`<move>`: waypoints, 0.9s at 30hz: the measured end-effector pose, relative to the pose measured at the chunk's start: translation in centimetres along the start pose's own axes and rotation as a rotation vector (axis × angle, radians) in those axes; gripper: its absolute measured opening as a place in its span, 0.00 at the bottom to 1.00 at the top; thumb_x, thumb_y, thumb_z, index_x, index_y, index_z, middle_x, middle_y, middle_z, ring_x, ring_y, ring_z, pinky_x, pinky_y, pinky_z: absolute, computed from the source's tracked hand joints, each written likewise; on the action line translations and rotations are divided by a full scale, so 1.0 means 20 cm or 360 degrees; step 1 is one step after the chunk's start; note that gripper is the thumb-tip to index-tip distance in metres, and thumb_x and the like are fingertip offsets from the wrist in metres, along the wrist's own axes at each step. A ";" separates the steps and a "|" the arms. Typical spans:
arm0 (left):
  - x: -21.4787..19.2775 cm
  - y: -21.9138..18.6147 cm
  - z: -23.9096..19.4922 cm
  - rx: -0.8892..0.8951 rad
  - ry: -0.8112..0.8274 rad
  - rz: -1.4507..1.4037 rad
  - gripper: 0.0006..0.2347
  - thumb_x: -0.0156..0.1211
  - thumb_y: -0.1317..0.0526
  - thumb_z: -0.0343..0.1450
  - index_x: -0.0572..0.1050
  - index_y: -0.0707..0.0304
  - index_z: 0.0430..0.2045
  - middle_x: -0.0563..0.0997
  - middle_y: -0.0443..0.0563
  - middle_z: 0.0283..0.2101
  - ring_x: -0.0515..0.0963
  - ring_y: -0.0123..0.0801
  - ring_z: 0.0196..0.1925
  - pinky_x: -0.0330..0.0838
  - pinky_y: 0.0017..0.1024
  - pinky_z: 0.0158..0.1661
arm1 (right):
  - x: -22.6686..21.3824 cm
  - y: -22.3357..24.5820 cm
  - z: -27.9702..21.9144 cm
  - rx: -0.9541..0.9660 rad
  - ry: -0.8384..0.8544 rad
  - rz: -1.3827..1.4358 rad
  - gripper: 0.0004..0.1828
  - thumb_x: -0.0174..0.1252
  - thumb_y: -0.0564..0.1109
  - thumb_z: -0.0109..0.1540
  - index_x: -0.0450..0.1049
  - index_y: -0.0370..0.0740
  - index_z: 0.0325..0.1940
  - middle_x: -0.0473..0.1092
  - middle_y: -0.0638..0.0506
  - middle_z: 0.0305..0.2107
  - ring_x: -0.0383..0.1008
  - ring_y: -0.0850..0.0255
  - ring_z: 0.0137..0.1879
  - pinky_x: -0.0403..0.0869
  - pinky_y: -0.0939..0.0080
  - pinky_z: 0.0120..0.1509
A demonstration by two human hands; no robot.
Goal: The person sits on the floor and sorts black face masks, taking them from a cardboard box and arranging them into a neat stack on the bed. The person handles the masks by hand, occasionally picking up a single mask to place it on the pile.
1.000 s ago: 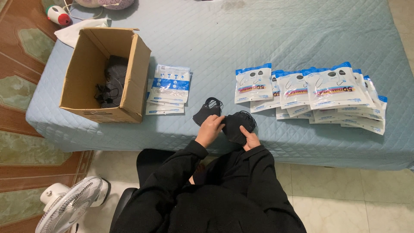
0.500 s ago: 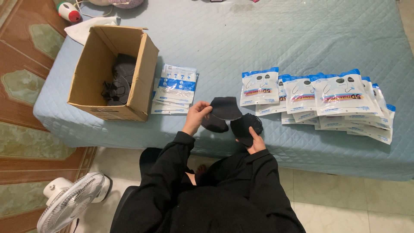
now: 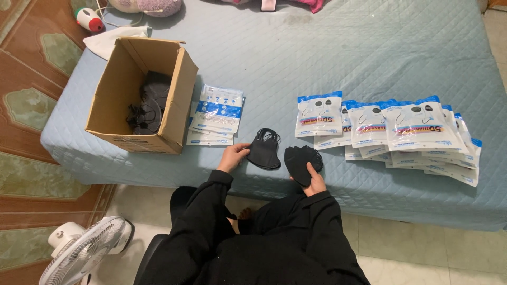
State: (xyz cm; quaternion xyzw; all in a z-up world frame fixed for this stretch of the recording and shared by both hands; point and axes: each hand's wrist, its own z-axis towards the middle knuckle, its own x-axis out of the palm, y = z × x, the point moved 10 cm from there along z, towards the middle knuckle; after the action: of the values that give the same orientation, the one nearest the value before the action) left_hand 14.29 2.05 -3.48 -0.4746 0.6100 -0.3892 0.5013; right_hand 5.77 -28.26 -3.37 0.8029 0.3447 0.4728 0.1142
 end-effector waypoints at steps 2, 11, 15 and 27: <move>0.01 0.02 0.02 -0.0012 -0.0004 0.0004 0.13 0.65 0.63 0.68 0.83 0.59 0.46 0.83 0.50 0.24 0.74 0.27 0.14 0.70 0.25 0.20 | -0.01 0.00 0.01 0.0008 -0.0035 0.0010 0.29 0.60 0.50 0.69 0.64 0.38 0.72 0.61 0.43 0.69 0.60 0.48 0.75 0.61 0.46 0.81; 0.03 0.05 0.03 -0.0033 0.0001 0.0096 0.14 0.67 0.60 0.68 0.83 0.53 0.48 0.82 0.51 0.25 0.76 0.30 0.21 0.74 0.27 0.21 | -0.02 -0.01 0.01 0.0015 -0.0097 0.0027 0.26 0.63 0.50 0.66 0.72 0.37 0.66 0.66 0.42 0.64 0.68 0.47 0.69 0.70 0.46 0.74; 0.03 0.02 0.02 -0.0032 0.0021 0.0147 0.15 0.69 0.59 0.67 0.83 0.53 0.49 0.82 0.51 0.25 0.79 0.35 0.28 0.76 0.31 0.30 | -0.03 -0.01 0.02 -0.0002 -0.0105 0.0029 0.25 0.65 0.50 0.66 0.73 0.35 0.63 0.69 0.40 0.62 0.70 0.45 0.67 0.71 0.44 0.72; 0.01 0.01 -0.01 -0.0030 -0.0068 0.0287 0.16 0.72 0.54 0.64 0.83 0.53 0.44 0.79 0.49 0.22 0.81 0.41 0.33 0.76 0.36 0.39 | -0.03 -0.01 0.02 -0.0002 -0.0072 0.0013 0.26 0.64 0.48 0.66 0.72 0.34 0.64 0.69 0.39 0.61 0.71 0.45 0.66 0.72 0.46 0.71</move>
State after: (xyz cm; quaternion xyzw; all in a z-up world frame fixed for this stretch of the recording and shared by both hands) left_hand 14.14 1.90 -3.65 -0.4306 0.6431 -0.3265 0.5426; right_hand 5.84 -28.49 -4.08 0.8147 0.3385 0.4552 0.1205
